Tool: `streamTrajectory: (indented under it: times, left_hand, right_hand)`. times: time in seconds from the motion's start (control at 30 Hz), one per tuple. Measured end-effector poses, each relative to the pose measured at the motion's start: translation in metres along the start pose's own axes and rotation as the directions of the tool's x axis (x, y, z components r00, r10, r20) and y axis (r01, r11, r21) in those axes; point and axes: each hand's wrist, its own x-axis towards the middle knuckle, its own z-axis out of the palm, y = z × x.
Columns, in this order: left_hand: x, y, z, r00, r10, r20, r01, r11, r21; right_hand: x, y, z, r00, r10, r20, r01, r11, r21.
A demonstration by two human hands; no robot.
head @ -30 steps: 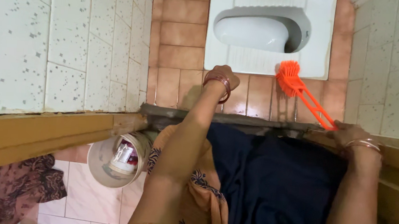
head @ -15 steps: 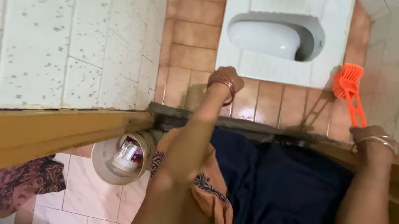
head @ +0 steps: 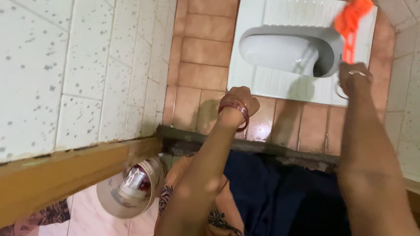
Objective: The person scrubs a squat toilet with an orange toilet brush, repeatedly cleaning the rim and interior surfaces. The person remains seated on the floor throughout the task.
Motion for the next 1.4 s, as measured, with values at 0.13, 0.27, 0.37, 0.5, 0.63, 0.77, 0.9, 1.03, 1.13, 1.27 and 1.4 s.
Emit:
streamTrajectory:
  times: [0.13, 0.27, 0.37, 0.5, 0.63, 0.77, 0.9, 1.03, 1.13, 1.27, 1.4]
  left_hand:
    - [0.003, 0.004, 0.001, 0.998, 0.054, -0.020, -0.053, 0.998, 0.042]
    - [0.019, -0.004, 0.017, 0.997, 0.081, -0.013, -0.079, 0.989, 0.126]
    - [0.038, -0.025, 0.043, 0.989, 0.116, 0.088, -0.137, 0.943, 0.303]
    - [0.053, -0.040, 0.060, 0.970, 0.156, 0.187, -0.231, 0.830, 0.507]
    - [0.030, -0.020, 0.022, 0.999, -0.004, 0.039, -0.003, 0.983, 0.186]
    - [0.009, -0.007, -0.002, 0.998, -0.036, 0.048, 0.029, 0.992, 0.124]
    - [0.004, -0.015, -0.014, 1.000, -0.012, 0.014, 0.011, 0.992, 0.123]
    - [0.003, -0.020, -0.019, 0.997, -0.055, 0.048, 0.050, 0.994, 0.096]
    - [0.003, -0.014, -0.016, 0.998, -0.052, 0.042, 0.050, 0.998, 0.042]
    - [0.003, -0.002, -0.019, 0.994, -0.026, -0.105, 0.024, 1.000, -0.020]
    - [0.006, -0.004, -0.016, 0.917, -0.031, -0.399, -0.066, 0.971, -0.229]
  right_hand:
    - [-0.004, -0.052, 0.068, 0.964, -0.265, -0.010, 0.265, 0.962, 0.062]
    - [-0.090, -0.137, 0.126, 0.756, -0.653, 0.039, 0.651, 0.745, -0.142]
    - [-0.173, -0.190, 0.123, 0.803, -0.523, 0.285, 0.559, 0.827, -0.059]
    - [-0.193, -0.219, 0.121, 0.747, -0.577, 0.331, 0.634, 0.768, -0.091]
    - [-0.097, -0.203, 0.138, 0.851, -0.513, 0.113, 0.520, 0.852, -0.051]
    - [-0.003, -0.121, 0.090, 0.868, -0.496, -0.006, 0.489, 0.858, -0.156]
    - [0.044, -0.044, 0.036, 0.969, -0.236, 0.068, 0.243, 0.885, -0.398]
    - [0.055, 0.007, 0.035, 0.998, -0.065, 0.011, 0.065, 0.934, -0.352]
    - [0.059, 0.001, 0.068, 0.987, -0.127, -0.096, 0.100, 0.964, -0.247]
    - [0.038, -0.075, 0.126, 0.902, -0.364, -0.234, 0.326, 0.927, -0.183]
    - [-0.032, -0.182, 0.176, 0.882, -0.467, -0.063, 0.471, 0.877, 0.093]
